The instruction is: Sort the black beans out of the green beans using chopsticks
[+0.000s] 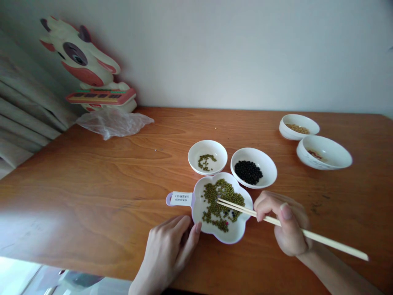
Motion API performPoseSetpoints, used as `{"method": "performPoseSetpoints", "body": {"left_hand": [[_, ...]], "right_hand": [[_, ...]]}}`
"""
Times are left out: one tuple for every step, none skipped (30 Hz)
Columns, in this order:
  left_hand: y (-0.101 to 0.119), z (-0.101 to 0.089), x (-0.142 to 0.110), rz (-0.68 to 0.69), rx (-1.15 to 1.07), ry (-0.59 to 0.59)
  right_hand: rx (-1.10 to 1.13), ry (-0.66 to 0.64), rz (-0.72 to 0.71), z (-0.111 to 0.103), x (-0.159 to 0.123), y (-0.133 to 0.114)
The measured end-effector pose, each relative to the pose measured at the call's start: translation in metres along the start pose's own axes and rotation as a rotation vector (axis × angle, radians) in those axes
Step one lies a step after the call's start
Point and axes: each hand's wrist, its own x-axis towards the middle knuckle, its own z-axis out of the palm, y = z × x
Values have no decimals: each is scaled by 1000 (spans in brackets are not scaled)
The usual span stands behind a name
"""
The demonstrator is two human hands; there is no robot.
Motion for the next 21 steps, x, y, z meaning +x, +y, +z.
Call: {"method": "performPoseSetpoints", "body": {"left_hand": [[0,0,0,3,-1,4],[0,0,0,6,-1,7],[0,0,0,8,-1,14],[0,0,0,9,-1,19],[0,0,0,10,-3,20],[0,0,-1,12,-7,21],[0,0,-1,15,-11,20],[0,1,-1,19,-16,22],[0,1,-1,22,-22,25],[0,2,-1,23,-27,27],[0,3,-1,25,-32,31],[0,3,-1,24,-34,34],[1,4,0,24,-35,37],[1,4,0,23,-34,40],[1,5,0,23,-32,42],[2,5,0,23,-30,44],[2,4,1,24,-28,45],[3,4,1,25,-27,46],[4,3,2,28,-28,48],[5,2,3,30,-29,54],[5,2,3,34,-32,59]], "right_hand": [[8,12,-9,0,0,0],[17,28,-18,0,0,-1],[27,49,-26,-1,1,-3],[37,69,-35,-2,4,-6],[47,88,-49,-3,9,-11],[55,103,-65,-5,15,-17],[53,101,-82,-8,22,-23],[47,96,-115,-10,32,-30],[31,80,-133,-13,42,-37],[15,60,-143,-15,53,-43],[15,69,-157,-18,64,-47],[36,108,-181,-19,76,-50],[47,140,-192,-19,87,-51],[42,182,-193,-19,98,-50],[10,192,-161,-18,108,-49],[-43,174,-94,-17,117,-47],[-91,146,-20,-16,124,-46],[-151,91,52,-15,130,-46],[-212,36,105,-15,135,-48],[-263,-15,135,-16,138,-51],[-305,-70,148,-18,139,-55]]}}
